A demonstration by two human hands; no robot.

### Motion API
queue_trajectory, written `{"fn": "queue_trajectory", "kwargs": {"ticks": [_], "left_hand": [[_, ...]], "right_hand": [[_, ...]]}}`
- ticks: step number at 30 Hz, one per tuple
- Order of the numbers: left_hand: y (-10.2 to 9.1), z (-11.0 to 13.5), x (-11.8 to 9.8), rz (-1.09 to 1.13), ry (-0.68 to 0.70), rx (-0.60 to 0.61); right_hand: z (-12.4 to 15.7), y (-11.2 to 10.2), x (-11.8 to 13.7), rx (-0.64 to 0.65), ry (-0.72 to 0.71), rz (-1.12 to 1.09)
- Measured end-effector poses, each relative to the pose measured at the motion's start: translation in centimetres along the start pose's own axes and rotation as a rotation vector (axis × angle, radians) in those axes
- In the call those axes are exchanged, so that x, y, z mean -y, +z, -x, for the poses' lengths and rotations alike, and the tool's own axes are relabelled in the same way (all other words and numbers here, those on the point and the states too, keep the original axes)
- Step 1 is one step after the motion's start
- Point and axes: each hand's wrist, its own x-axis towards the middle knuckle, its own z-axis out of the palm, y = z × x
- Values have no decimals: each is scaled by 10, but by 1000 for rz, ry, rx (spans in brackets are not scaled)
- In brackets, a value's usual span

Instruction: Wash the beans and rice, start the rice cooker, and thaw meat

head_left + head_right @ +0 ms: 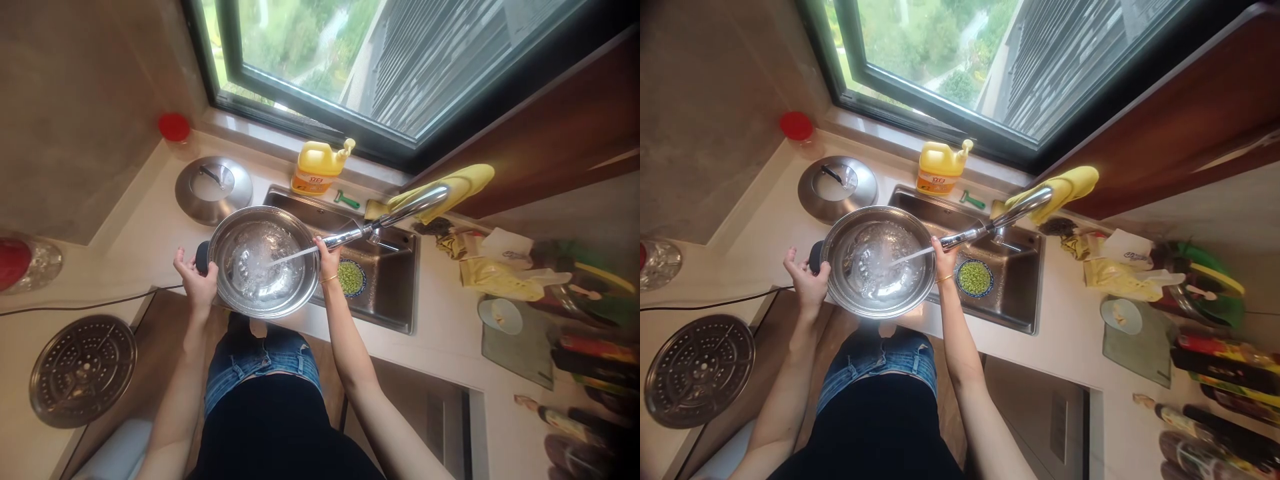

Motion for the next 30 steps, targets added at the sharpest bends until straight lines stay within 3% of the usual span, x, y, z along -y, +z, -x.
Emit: {"fn": "queue_trajectory", "kwargs": {"ticks": [15, 30], "left_hand": [[1, 0, 3, -17, 71, 5], [2, 3, -4, 0, 45, 13]], "right_hand": [[1, 1, 5, -3, 11, -49], [1, 0, 6, 4, 27, -28]]}}
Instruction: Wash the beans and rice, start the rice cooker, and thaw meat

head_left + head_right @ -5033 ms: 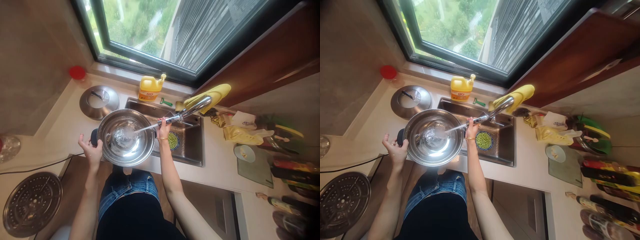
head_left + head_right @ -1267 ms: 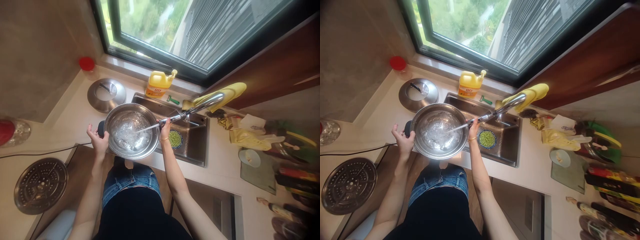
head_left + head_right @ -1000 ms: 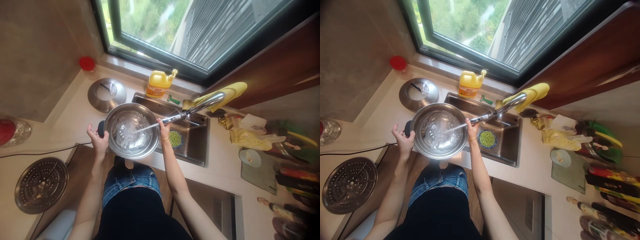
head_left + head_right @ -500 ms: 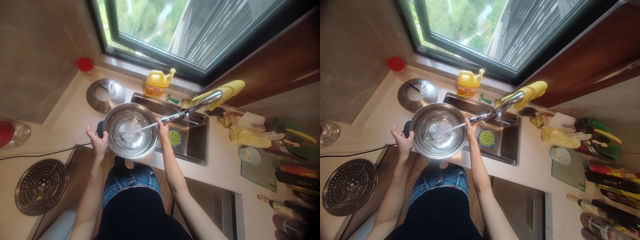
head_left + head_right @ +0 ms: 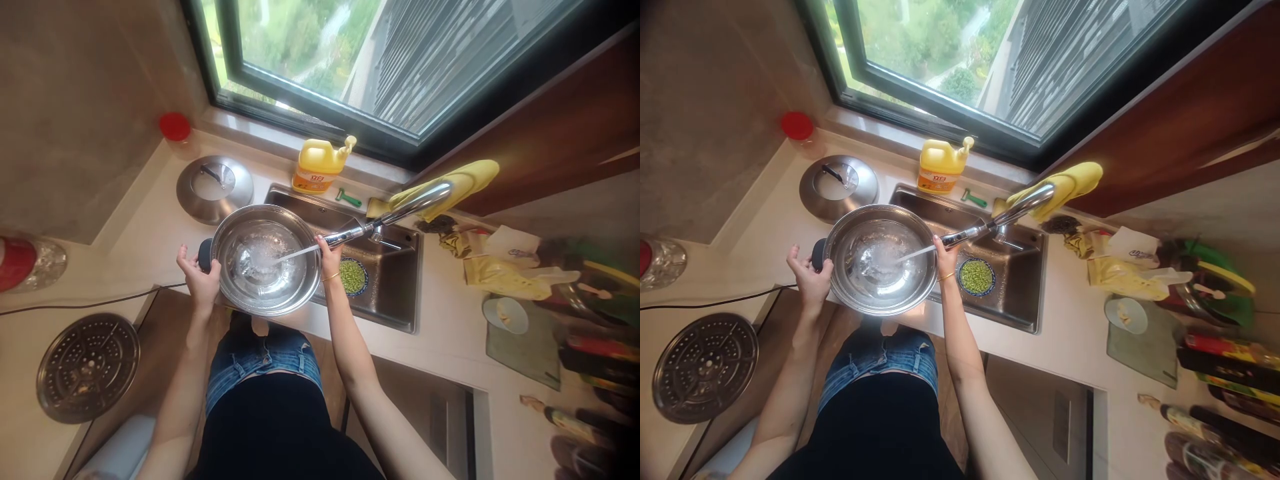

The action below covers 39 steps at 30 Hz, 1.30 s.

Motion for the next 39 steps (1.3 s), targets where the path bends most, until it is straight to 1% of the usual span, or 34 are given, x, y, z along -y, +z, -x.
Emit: {"fn": "queue_trajectory", "kwargs": {"ticks": [6, 13, 16, 22, 30, 39], "left_hand": [[-1, -1, 5, 4, -8, 0], [-9, -6, 25, 60, -7, -5], [-11, -7, 30, 84, 6, -7], [-13, -8, 32, 75, -11, 8], [-13, -8, 35, 49, 13, -1], [-13, -8, 33, 42, 6, 3]], "right_hand": [[2, 0, 2, 7, 3, -48], [14, 4, 10, 29, -11, -59], [16, 7, 14, 39, -22, -52], [17, 8, 15, 42, 0, -63], [19, 8, 15, 35, -20, -51], [19, 8, 15, 52, -32, -48]]}}
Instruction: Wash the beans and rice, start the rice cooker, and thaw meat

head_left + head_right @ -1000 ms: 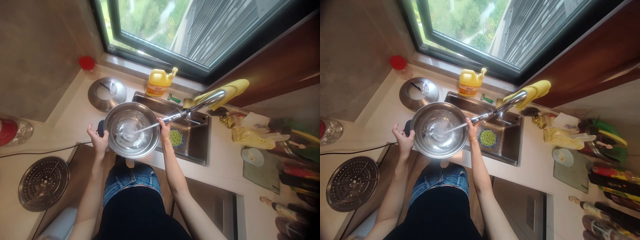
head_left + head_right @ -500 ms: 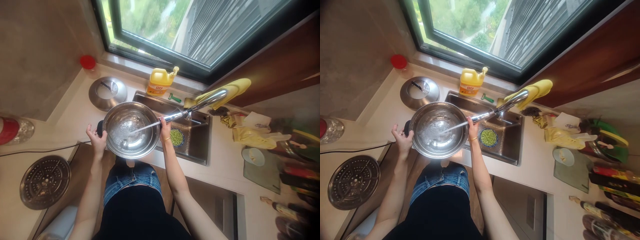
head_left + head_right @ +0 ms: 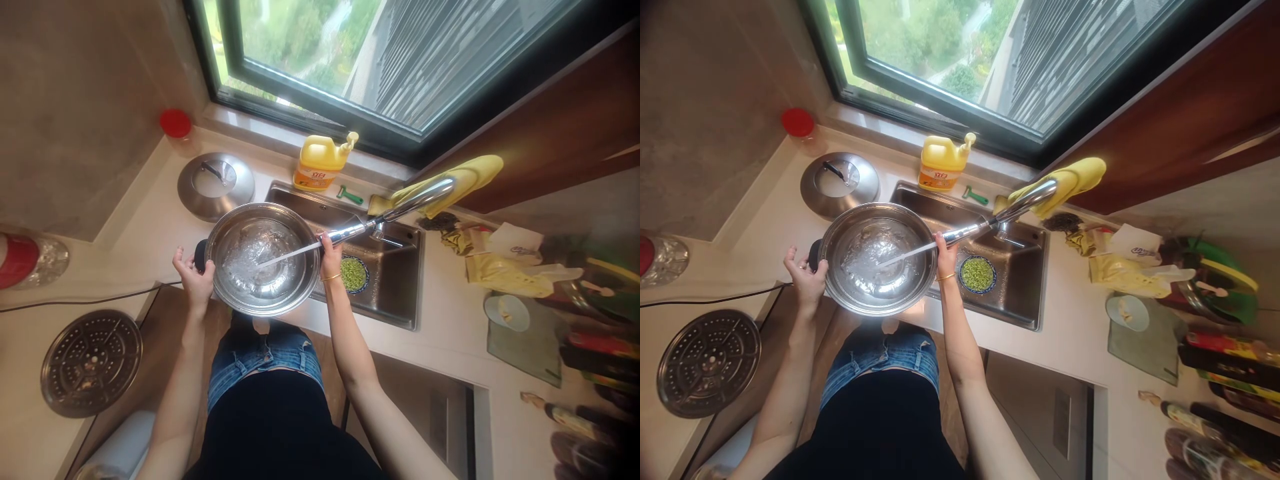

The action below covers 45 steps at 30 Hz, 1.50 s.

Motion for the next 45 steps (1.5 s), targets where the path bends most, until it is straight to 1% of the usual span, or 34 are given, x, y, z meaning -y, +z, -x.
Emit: {"fn": "queue_trajectory", "kwargs": {"ticks": [10, 20, 25, 31, 37, 45], "left_hand": [[-1, -1, 4, 18, 13, 1], [-2, -4, 10, -3, 34, 9], [-2, -3, 9, 4, 40, 15], [-2, -3, 7, -2, 44, 11], [-2, -3, 5, -2, 18, 12], [-2, -3, 7, 3, 25, -2]], "right_hand": [[5, 2, 5, -18, 34, -69], [5, 4, 4, -16, 65, -155], [4, 3, 3, -24, 70, -147], [5, 4, 4, -15, 27, -91], [5, 4, 6, -13, -3, -55], [4, 3, 3, -22, 20, -70]]}}
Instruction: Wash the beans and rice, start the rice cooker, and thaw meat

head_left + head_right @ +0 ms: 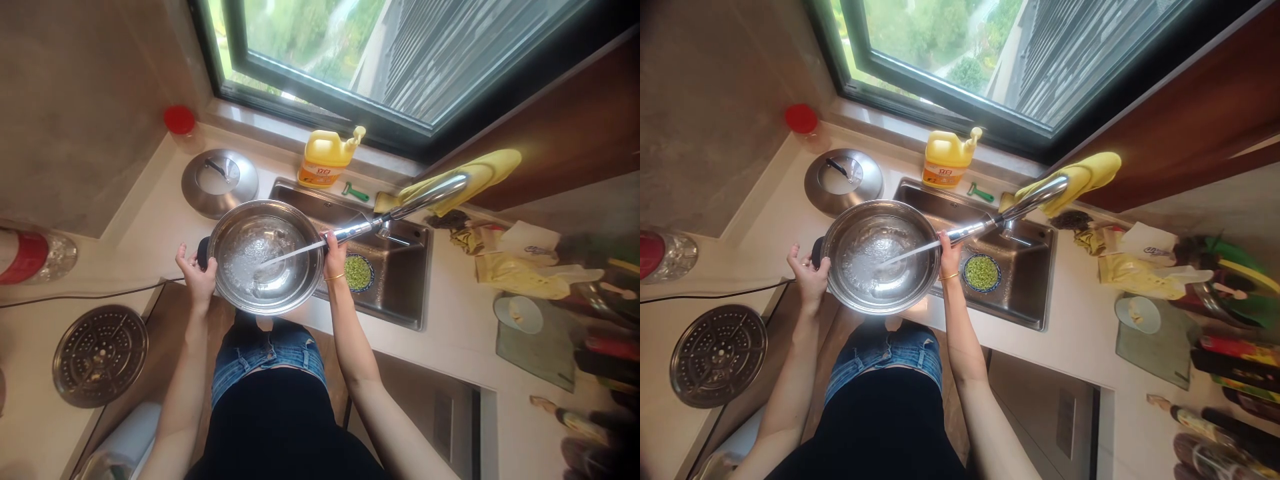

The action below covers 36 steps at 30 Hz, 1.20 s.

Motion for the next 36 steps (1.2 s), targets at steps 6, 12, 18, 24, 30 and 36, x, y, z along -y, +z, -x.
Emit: {"fn": "queue_trajectory", "kwargs": {"ticks": [6, 12, 18, 24, 30, 36], "left_hand": [[0, 1, 1, 13, -13, 19], [0, 1, 2, 3, 2, 6], [0, 2, 2, 10, -22, 11], [1, 2, -4, 33, -31, 7], [-1, 1, -1, 39, -20, 11], [-9, -4, 14, 29, -35, 32]], "right_hand": [[-3, -2, -2, 1, -10, 25], [-4, -1, -4, -20, -15, 4], [-3, -1, -4, -15, -7, -2], [-3, -1, -5, -8, -8, 4], [-4, 1, -2, 18, 26, -12], [-2, 10, 4, -16, 21, -38]]}}
